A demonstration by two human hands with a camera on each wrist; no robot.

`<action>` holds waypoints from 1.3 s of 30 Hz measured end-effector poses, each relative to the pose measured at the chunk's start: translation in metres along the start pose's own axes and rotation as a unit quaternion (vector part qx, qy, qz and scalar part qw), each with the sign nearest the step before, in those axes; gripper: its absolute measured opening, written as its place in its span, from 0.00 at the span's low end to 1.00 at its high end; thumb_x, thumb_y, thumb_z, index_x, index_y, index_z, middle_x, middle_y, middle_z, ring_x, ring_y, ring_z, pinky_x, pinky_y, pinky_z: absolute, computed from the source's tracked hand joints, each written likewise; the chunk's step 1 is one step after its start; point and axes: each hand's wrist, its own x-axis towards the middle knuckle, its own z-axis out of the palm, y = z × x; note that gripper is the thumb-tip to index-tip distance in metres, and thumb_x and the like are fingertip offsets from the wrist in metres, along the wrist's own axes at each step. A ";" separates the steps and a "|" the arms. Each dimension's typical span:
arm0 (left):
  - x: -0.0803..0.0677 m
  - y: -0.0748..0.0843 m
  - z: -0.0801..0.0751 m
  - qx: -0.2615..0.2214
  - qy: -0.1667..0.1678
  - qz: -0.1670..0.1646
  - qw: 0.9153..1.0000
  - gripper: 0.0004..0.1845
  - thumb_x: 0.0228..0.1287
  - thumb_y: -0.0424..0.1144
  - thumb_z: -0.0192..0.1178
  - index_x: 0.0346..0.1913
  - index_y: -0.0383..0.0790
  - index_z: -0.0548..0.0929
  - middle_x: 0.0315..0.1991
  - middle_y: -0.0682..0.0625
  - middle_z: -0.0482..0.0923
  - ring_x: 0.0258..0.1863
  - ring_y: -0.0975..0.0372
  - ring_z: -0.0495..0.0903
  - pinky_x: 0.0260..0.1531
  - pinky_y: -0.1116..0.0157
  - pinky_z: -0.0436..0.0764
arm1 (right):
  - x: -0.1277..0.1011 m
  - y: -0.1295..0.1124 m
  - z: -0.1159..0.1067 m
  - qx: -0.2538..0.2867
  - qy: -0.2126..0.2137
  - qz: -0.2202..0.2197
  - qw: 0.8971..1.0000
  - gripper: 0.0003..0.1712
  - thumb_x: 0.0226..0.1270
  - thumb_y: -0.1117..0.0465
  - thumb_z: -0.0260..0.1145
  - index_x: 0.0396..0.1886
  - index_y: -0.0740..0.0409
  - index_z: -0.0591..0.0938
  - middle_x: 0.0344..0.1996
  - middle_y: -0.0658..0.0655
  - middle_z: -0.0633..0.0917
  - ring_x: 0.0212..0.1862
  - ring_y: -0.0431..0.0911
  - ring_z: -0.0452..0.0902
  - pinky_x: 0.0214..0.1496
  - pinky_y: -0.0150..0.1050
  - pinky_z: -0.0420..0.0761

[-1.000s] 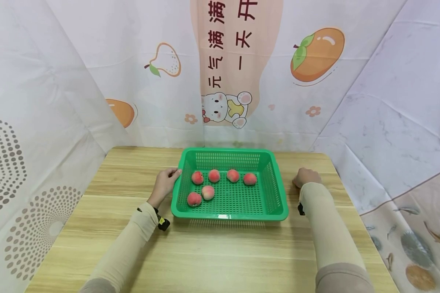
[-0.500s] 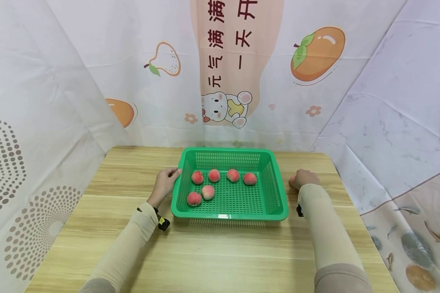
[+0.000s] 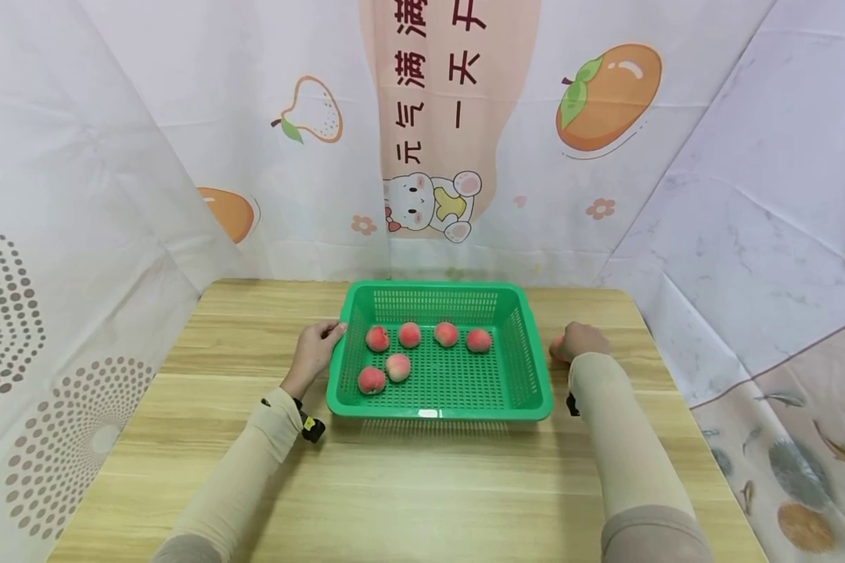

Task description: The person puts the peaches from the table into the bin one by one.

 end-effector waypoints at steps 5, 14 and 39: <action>0.000 0.001 0.000 0.005 0.003 0.006 1.000 0.22 0.72 0.48 0.55 0.56 0.33 0.82 0.47 0.39 0.84 0.44 0.53 0.81 0.43 0.60 0.80 | -0.001 -0.003 -0.003 -0.009 -0.007 0.004 1.000 0.14 0.57 0.55 0.60 0.32 0.62 0.82 0.34 0.65 0.82 0.34 0.56 0.73 0.42 0.51 0.77; 0.001 0.001 0.000 0.005 0.006 0.006 1.000 0.22 0.72 0.48 0.55 0.55 0.33 0.82 0.45 0.40 0.84 0.42 0.54 0.80 0.41 0.63 0.78 | 0.002 -0.005 -0.005 -0.014 -0.011 0.004 1.000 0.12 0.57 0.55 0.60 0.28 0.61 0.80 0.30 0.63 0.80 0.32 0.54 0.70 0.39 0.49 0.76; 0.000 0.002 0.000 -0.001 0.004 0.001 1.000 0.22 0.72 0.48 0.56 0.55 0.33 0.82 0.45 0.39 0.84 0.41 0.54 0.80 0.38 0.65 0.78 | 0.002 -0.006 0.002 -0.017 0.004 0.007 1.000 0.05 0.50 0.61 0.58 0.24 0.59 0.76 0.28 0.62 0.77 0.31 0.54 0.67 0.33 0.46 0.71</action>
